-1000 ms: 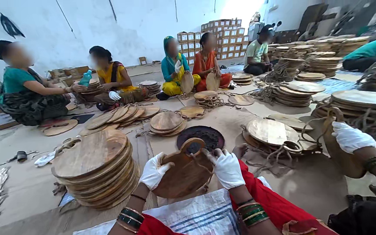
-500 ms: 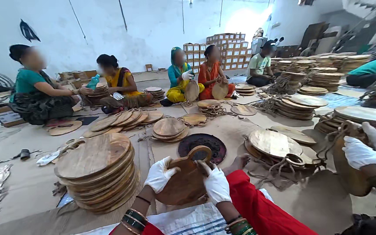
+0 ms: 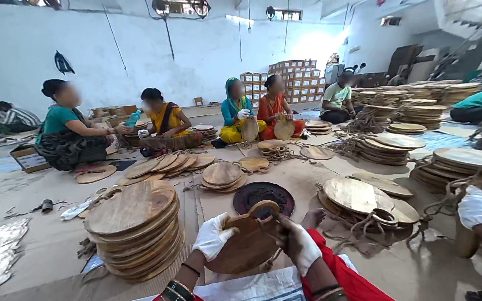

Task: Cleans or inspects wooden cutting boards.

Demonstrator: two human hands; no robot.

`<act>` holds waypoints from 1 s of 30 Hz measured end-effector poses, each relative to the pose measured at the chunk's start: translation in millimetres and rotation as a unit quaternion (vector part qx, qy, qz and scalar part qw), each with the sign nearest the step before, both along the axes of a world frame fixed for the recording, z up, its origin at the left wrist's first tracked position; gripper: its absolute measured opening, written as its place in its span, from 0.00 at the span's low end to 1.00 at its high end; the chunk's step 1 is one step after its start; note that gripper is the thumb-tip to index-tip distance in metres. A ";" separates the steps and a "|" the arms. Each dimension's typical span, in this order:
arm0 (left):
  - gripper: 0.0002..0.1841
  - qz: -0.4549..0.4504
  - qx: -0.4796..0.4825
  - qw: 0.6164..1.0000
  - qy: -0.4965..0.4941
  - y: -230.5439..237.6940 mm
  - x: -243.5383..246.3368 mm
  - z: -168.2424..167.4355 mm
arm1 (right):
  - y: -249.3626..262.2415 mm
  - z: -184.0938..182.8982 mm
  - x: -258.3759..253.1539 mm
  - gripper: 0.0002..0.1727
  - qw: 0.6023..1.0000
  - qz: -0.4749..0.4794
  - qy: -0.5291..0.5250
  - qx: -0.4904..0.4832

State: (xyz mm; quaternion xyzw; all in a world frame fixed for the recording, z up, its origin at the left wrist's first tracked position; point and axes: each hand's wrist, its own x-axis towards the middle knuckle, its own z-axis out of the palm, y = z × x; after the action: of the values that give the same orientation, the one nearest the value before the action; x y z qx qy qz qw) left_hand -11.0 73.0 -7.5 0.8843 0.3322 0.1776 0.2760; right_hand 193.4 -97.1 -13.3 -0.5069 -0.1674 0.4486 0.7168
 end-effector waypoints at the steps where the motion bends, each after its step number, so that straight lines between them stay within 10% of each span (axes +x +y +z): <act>1: 0.21 -0.002 0.005 1.000 0.011 -2.1 1.9 1.9 | -4.0 8.3 4.2 0.13 0.996 0.041 0.071 0.028; 7: 0.21 -0.026 0.041 0.997 0.061 -11.9 15.8 11.2 | -13.0 25.3 3.3 0.23 0.955 0.161 0.184 0.167; 12: 0.21 -0.032 0.045 0.996 0.071 -9.3 16.6 15.0 | -5.4 18.4 -29.2 0.12 0.991 0.111 0.012 0.071; 14: 0.21 -0.029 0.042 0.996 0.070 -6.6 14.9 13.7 | 1.9 8.6 -37.8 0.28 0.990 0.078 -0.116 -0.019; 18: 0.22 -0.022 0.037 0.997 0.061 -5.5 13.3 10.2 | 8.1 2.8 -40.0 0.25 0.846 -0.003 -0.491 -0.209; 24: 0.21 -0.033 0.061 0.994 0.084 -16.0 21.6 13.6 | 19.4 16.1 -29.2 0.10 0.579 -0.247 -0.771 -0.093; 30: 0.21 -0.040 0.085 0.994 0.054 -20.5 16.1 6.7 | 35.1 20.5 -1.1 0.18 0.617 -0.100 -0.761 -0.176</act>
State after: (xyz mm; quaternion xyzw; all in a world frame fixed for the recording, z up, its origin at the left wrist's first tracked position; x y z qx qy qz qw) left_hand 5.1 52.5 -0.8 0.9252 0.2953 0.1456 0.1885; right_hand 192.3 -62.1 7.2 -0.7967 -0.5190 -0.1511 0.2702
